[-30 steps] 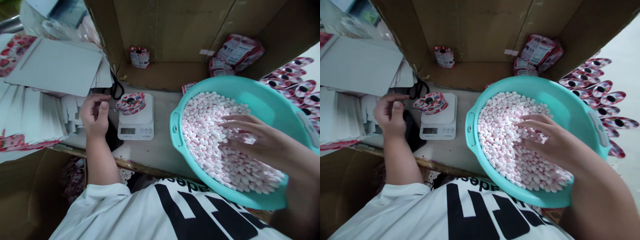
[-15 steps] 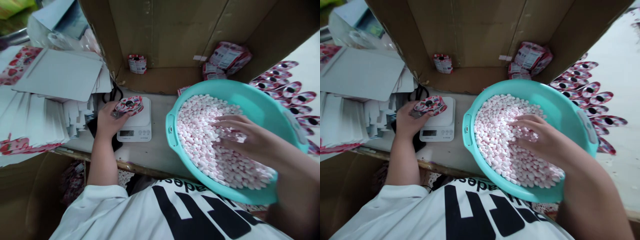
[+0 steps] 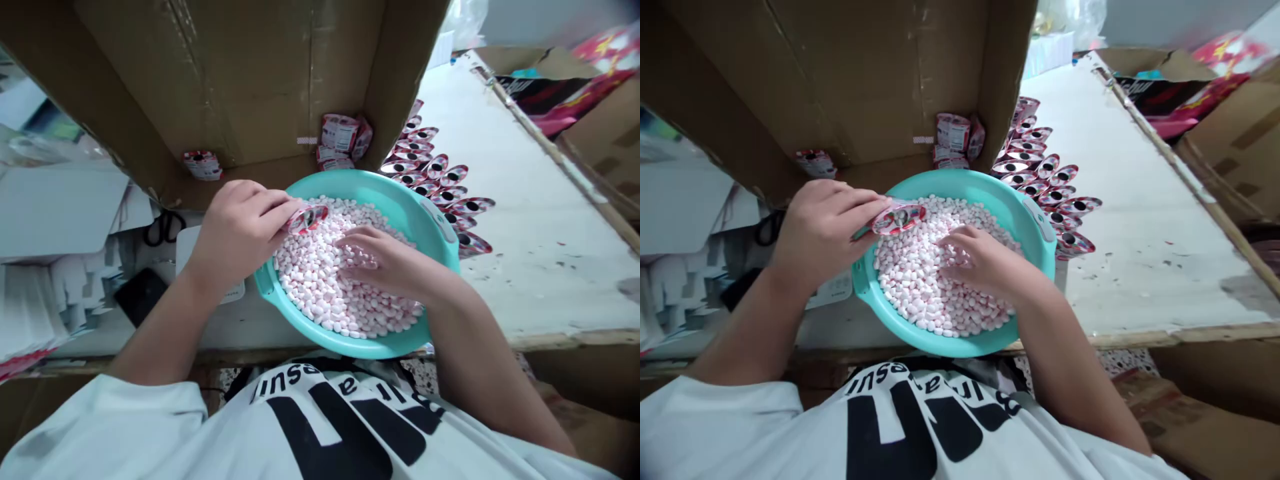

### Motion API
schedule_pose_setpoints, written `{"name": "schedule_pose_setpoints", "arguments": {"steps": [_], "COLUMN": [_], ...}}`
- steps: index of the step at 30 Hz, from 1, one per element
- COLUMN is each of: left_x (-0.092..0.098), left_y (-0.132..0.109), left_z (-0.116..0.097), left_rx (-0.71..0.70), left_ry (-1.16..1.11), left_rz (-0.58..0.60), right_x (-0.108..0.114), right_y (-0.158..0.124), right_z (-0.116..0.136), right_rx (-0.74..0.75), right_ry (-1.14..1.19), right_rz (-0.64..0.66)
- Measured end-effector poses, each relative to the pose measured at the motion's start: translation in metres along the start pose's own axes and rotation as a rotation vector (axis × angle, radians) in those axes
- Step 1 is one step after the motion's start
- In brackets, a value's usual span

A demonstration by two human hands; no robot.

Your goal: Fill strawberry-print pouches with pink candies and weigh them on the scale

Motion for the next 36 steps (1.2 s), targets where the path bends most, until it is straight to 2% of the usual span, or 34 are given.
{"name": "schedule_pose_setpoints", "arguments": {"steps": [5, 9, 13, 21, 25, 29, 33, 36], "left_x": [-0.003, 0.010, -0.005, -0.009, -0.005, -0.011, -0.006, 0.001], "left_y": [0.004, 0.013, 0.016, 0.013, 0.011, 0.008, 0.007, 0.010], "left_z": [-0.005, -0.014, -0.011, -0.011, -0.013, -0.013, -0.010, -0.016], "left_rx": [0.005, -0.046, -0.068, -0.077, -0.090, -0.069, -0.003, -0.022], "left_ry": [-0.030, 0.072, 0.107, 0.049, 0.051, -0.005, -0.082, 0.009], "left_rz": [0.105, 0.038, 0.170, 0.178, 0.127, 0.172, 0.141, 0.150], "right_x": [0.003, 0.005, 0.004, 0.007, 0.007, 0.007, 0.008, 0.008], "right_y": [0.000, -0.001, -0.001, -0.001, -0.002, -0.002, -0.002, -0.002], "right_z": [0.000, 0.003, 0.002, 0.004, 0.005, 0.004, 0.004, 0.002], "right_rx": [0.000, 0.023, 0.005, 0.006, 0.026, 0.026, 0.022, 0.009], "right_ry": [0.034, 0.053, 0.060, 0.058, 0.064, 0.063, 0.071, 0.077], "right_rz": [0.017, -0.015, -0.003, -0.007, -0.020, -0.025, -0.018, -0.015]}}
Point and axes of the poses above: each hand's wrist, its own y-axis towards the middle knuckle, its own x-axis out of the back of the hand, z = x × y, the point moved 9 cm from there along y, towards the middle knuckle, and after that the axes turned 13 degrees about -y, right-handed, at the moved point
